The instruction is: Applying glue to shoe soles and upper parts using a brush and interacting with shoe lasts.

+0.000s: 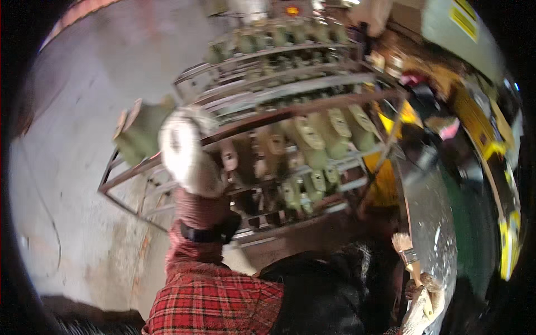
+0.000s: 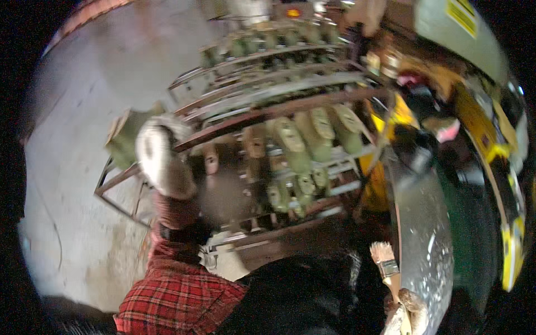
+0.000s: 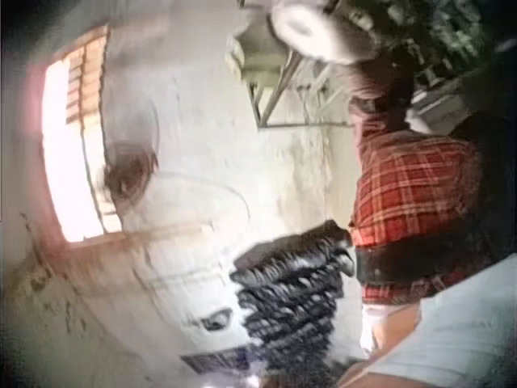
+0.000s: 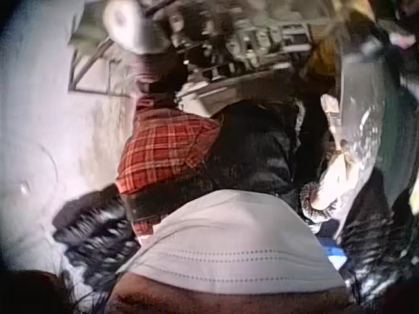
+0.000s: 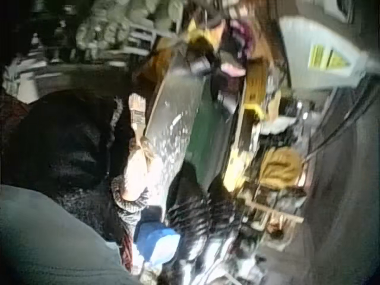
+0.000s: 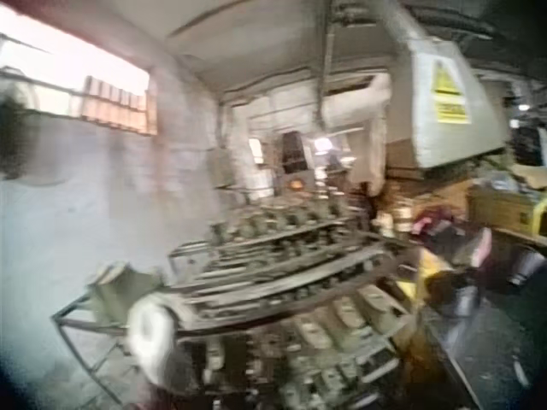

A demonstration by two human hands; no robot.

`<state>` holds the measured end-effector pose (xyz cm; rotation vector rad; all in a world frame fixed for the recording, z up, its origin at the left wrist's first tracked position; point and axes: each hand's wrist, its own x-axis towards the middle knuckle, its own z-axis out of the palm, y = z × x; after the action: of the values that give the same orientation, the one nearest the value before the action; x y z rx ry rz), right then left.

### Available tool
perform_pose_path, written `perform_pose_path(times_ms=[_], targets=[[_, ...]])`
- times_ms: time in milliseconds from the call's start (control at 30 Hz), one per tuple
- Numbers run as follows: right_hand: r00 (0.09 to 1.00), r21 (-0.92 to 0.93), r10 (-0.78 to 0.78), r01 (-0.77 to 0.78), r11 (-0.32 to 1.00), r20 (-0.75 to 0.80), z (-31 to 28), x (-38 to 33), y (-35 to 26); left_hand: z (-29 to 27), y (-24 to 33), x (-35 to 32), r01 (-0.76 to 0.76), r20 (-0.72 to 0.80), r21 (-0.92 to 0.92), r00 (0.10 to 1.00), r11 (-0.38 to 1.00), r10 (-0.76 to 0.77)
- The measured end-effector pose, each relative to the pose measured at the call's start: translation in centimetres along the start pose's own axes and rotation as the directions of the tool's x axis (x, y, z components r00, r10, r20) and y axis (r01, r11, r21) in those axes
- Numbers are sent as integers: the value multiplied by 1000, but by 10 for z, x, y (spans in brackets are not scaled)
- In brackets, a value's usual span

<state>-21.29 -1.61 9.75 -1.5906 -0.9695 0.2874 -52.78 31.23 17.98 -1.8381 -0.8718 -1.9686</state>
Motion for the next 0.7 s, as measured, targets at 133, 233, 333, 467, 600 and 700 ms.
perform_pose_path(times_ms=[133, 233, 333, 467, 600, 700], targets=[[978, 226, -73, 27, 974, 197, 21, 9, -4, -87, -28, 56, 249, -432, -228, 841, 941, -327], [975, 348, -22, -57, 936, 219, 21, 3, -4, -119, -91, 57, 454, -148, -42, 878, 890, -455], [971, 27, -204, 202, 979, 125, 23, -8, -23, -122, -163, 49, 569, -27, 229, 815, 790, -579], [970, -8, 45, -49, 999, -237, 0, -42, 25, -92, -161, 52, 711, 149, -384, 678, 590, -720], [905, 101, 199, -174, 980, -377, -18, -64, 14, -62, -82, 37, 629, 391, -377, 774, 680, -499], [826, 56, 185, -183, 981, -533, -53, -78, 8, -19, -50, -9, 626, 494, -710, 769, 322, -407]])
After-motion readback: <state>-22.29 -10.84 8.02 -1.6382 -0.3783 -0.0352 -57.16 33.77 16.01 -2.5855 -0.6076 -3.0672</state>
